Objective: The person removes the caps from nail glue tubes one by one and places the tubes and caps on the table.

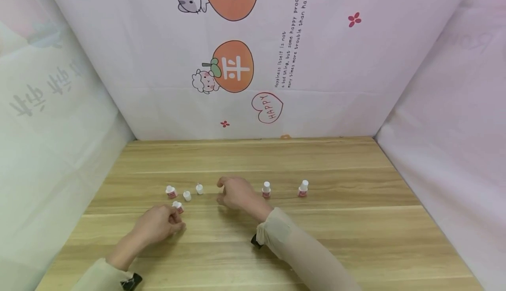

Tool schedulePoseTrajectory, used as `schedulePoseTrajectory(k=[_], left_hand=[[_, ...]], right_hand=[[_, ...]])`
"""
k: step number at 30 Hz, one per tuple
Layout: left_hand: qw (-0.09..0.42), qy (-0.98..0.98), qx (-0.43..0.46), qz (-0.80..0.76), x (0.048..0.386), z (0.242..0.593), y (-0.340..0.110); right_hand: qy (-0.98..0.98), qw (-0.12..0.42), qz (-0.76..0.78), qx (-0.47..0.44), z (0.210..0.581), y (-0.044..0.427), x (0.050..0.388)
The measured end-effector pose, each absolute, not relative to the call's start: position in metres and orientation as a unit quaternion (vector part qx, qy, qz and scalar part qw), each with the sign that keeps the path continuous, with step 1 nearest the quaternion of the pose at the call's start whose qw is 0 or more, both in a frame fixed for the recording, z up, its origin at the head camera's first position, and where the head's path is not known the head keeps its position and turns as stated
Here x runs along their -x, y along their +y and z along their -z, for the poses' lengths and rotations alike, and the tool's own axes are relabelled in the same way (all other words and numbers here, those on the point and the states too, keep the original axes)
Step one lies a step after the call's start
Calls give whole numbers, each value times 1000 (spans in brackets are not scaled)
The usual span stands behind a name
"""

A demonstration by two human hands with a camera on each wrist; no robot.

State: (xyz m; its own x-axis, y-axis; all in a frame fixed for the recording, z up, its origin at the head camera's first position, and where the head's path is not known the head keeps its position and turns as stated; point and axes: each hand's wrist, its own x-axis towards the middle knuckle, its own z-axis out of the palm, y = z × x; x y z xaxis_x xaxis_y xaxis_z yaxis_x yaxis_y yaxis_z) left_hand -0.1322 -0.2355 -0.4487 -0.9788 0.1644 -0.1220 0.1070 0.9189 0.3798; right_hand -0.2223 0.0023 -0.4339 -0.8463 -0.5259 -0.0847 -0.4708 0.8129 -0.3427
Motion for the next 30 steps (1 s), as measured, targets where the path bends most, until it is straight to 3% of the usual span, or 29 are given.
schedulePoseTrajectory(k=[6,30], left_hand=[[58,978,-94,-178,133,447,-227],[69,950,-155,-262,148,439,-177]], right_hand=[[947,85,166,263,428,12,218],[946,82,204,238,426,42,208]])
